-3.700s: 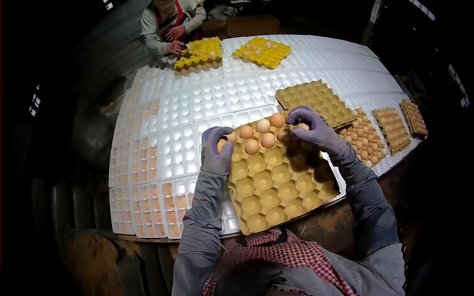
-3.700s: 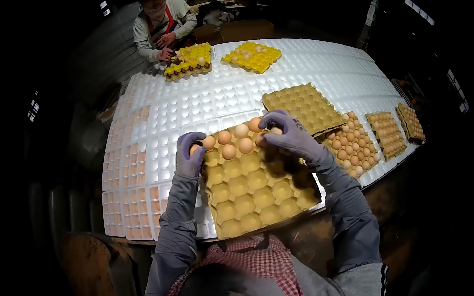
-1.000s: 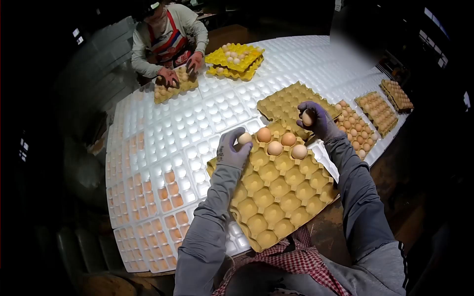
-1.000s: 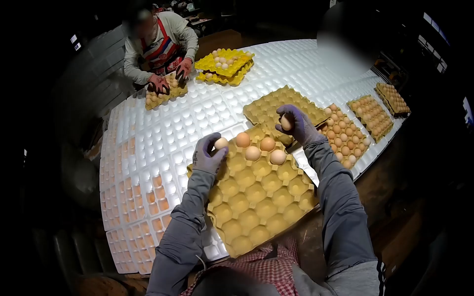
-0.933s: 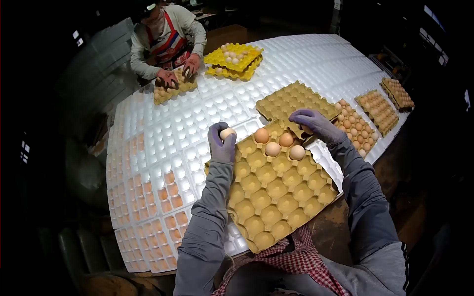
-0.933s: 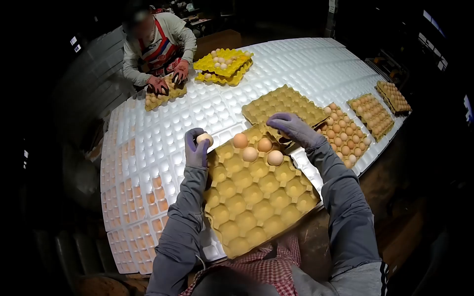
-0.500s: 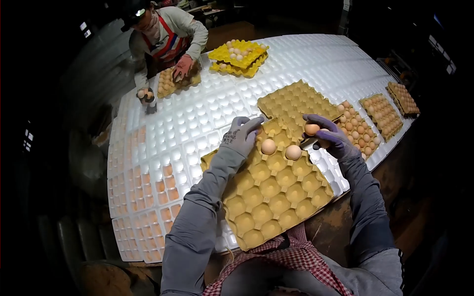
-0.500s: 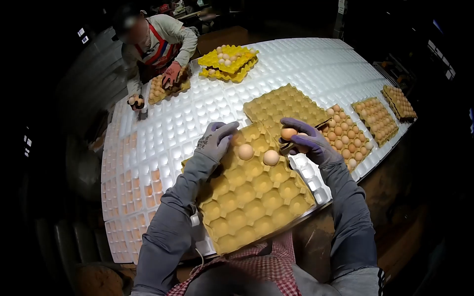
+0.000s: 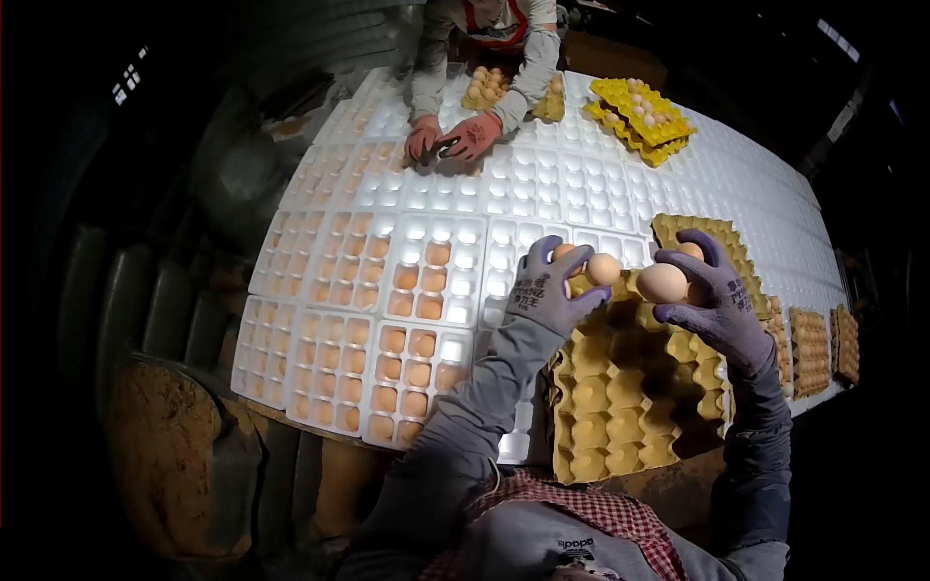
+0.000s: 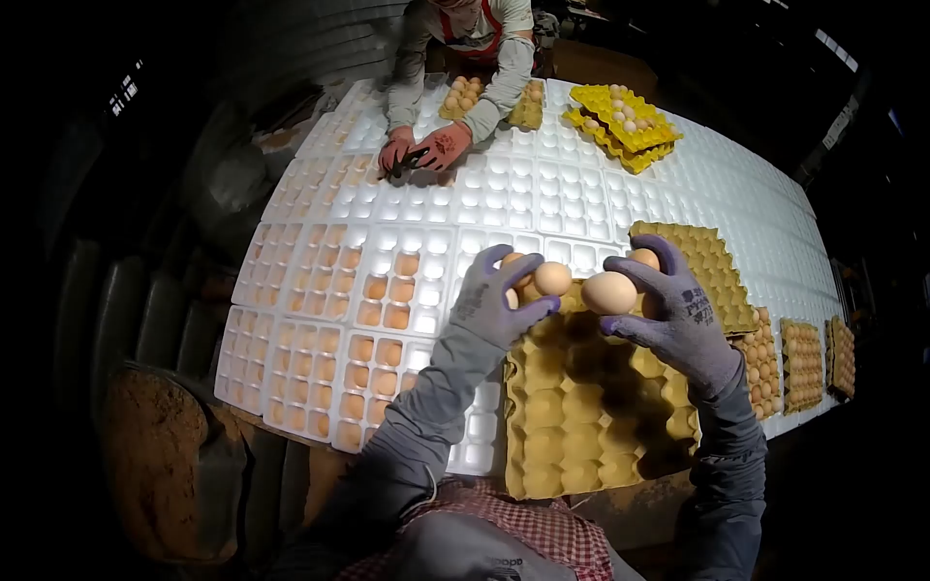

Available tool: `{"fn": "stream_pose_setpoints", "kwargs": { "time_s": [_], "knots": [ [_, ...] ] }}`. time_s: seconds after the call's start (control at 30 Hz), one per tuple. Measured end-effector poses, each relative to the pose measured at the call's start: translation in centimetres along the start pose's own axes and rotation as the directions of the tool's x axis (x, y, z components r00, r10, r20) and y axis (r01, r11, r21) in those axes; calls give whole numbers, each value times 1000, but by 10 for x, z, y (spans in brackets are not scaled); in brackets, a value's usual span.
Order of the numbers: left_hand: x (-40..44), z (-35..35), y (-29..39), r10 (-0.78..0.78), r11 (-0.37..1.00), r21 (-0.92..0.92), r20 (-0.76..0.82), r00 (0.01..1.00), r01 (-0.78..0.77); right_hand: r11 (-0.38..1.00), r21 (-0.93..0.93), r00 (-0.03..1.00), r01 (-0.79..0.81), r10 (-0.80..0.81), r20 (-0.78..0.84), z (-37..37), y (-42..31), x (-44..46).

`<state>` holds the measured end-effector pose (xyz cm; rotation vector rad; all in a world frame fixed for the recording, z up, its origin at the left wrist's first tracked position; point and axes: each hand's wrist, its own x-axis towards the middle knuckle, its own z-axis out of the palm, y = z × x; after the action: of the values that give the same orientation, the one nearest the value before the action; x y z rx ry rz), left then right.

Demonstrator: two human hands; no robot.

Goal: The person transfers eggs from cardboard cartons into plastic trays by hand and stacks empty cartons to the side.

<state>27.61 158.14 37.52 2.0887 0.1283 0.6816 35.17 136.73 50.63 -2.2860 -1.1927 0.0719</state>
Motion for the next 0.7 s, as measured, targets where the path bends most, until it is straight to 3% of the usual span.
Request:
{"fn": "stream_pose_setpoints", "kwargs": {
  "time_s": [0.07,0.1,0.13,0.23,0.3,0.37,0.43,0.47,0.5,0.57,0.6,0.67,0.7],
  "knots": [
    [-31,-41,-50,-174,978,94,-126,977,187,993,-15,986,119,-116,121,41,-30,45],
    [-48,-53,-79,-181,930,286,-191,965,232,985,-21,969,172,-166,181,73,-38,70],
    [-62,-63,-95,-215,864,427,-162,963,265,980,-81,952,181,-154,266,107,-45,94],
    [-97,-49,-150,-281,758,563,-174,944,329,945,-289,854,155,19,519,214,-47,155],
    [-99,-52,-152,-241,817,482,-214,947,317,878,-432,840,206,68,538,270,-29,167],
    [-92,-63,-162,-381,893,159,-232,895,421,868,-456,801,196,127,586,297,-11,179],
    [-76,-85,-168,-293,905,186,-375,879,381,962,-274,935,-12,108,338,300,5,191],
    [-62,-107,-166,-261,901,218,-422,868,376,970,-243,947,-29,104,304,298,8,198],
    [-53,-106,-189,-288,913,115,-494,820,390,971,-239,931,19,70,359,296,11,204],
    [-29,-118,-211,-302,915,125,-415,858,383,942,-331,750,62,175,638,296,10,222],
    [-18,-126,-221,-296,918,125,-411,862,375,941,-333,754,57,178,632,301,11,225],
    [-1,-133,-238,-441,799,407,-102,891,443,992,-123,980,-16,40,193,314,20,232],
    [7,-130,-242,-433,804,406,-101,896,435,989,51,985,-139,133,105,319,22,238]
  ]
}}
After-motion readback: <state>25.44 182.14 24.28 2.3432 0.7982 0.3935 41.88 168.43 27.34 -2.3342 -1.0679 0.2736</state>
